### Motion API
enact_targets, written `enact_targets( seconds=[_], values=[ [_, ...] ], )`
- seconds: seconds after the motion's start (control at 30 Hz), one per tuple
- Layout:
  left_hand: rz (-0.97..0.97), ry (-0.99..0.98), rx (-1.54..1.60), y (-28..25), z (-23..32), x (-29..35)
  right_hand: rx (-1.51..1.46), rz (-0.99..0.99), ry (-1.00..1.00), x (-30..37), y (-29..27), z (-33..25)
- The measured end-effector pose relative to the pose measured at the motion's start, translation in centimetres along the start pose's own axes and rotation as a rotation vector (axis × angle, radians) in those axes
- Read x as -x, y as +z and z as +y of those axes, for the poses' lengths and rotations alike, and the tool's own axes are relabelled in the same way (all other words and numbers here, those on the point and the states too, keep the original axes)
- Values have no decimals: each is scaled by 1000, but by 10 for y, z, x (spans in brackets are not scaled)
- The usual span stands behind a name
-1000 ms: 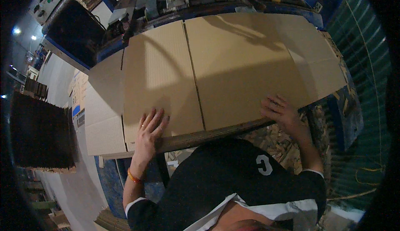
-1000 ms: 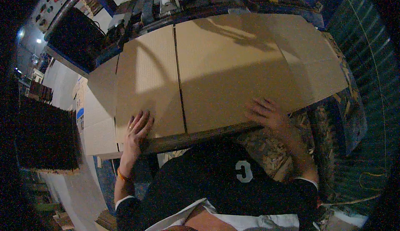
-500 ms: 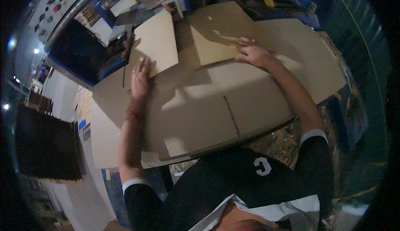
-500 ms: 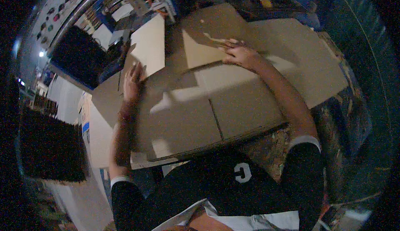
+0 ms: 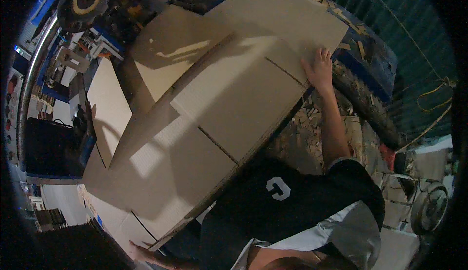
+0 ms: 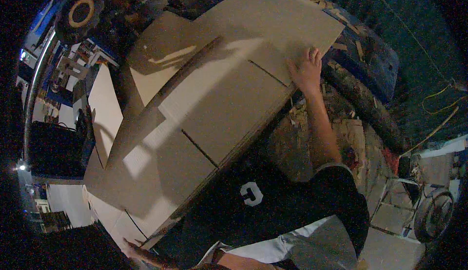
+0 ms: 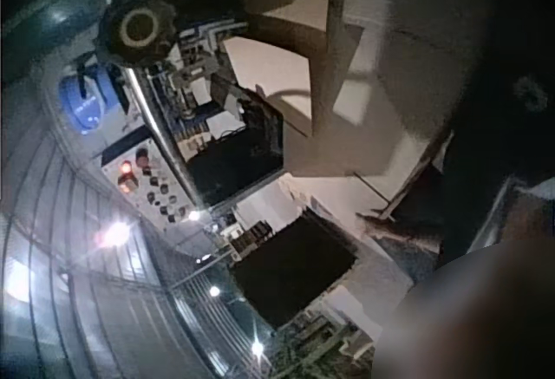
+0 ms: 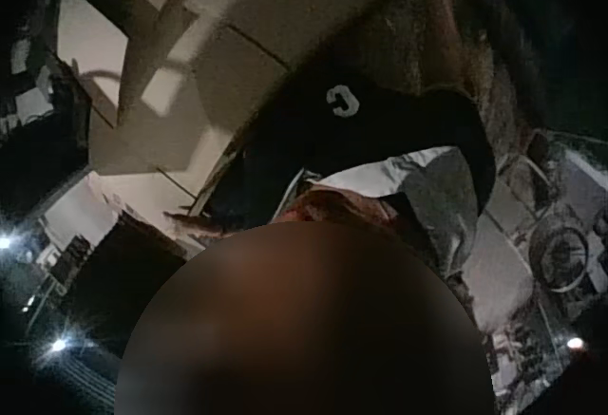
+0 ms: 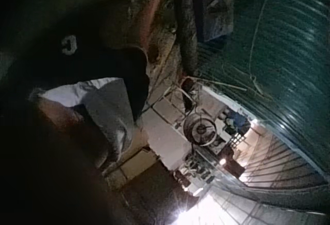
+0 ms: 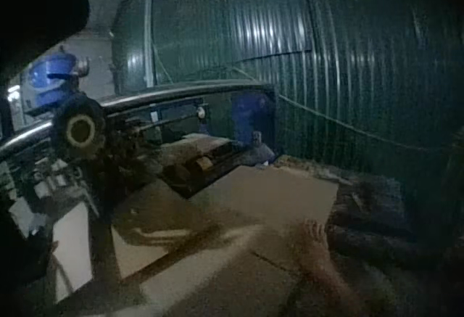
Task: The person assembles flat cardboard boxes by folding the side flaps and tucking the top flaps into the box structure. They repeat this process for multiple boxes, stacking the finished ones on a nearby surface.
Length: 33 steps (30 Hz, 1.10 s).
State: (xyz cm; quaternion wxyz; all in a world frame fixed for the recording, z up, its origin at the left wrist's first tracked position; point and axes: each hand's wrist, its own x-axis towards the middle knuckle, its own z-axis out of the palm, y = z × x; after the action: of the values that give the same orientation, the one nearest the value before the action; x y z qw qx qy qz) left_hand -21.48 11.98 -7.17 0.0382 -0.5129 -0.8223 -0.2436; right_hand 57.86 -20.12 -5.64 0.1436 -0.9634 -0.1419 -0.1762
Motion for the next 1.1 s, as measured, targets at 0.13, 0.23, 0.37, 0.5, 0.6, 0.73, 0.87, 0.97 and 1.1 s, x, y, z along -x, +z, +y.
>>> enact_targets(
  seconds=[0.13,0.23,0.37,0.5,0.6,0.73,0.87,0.97,1.1],
  values=[
    [184,-124,165,9,17,15,92,-153,-171,-17,-5,-45],
    [278,-190,293,-12,60,34,-161,-325,-505,-27,-10,-123],
    [267,-56,418,-37,100,54,-99,-647,-759,-18,5,-215],
    [226,-68,589,-39,104,59,-102,-687,-676,-24,3,-253],
    [356,145,762,-41,95,57,-269,-571,-780,-28,-18,-219],
    [462,264,1079,-67,88,44,-304,-298,-373,-36,-37,-95],
    [535,530,1076,-100,101,15,-132,304,255,-23,-4,-9],
    [470,458,1358,-110,100,-9,-299,198,313,-30,19,5],
    [355,39,1463,-71,66,-24,-902,401,256,-64,19,-1]
  ],
)
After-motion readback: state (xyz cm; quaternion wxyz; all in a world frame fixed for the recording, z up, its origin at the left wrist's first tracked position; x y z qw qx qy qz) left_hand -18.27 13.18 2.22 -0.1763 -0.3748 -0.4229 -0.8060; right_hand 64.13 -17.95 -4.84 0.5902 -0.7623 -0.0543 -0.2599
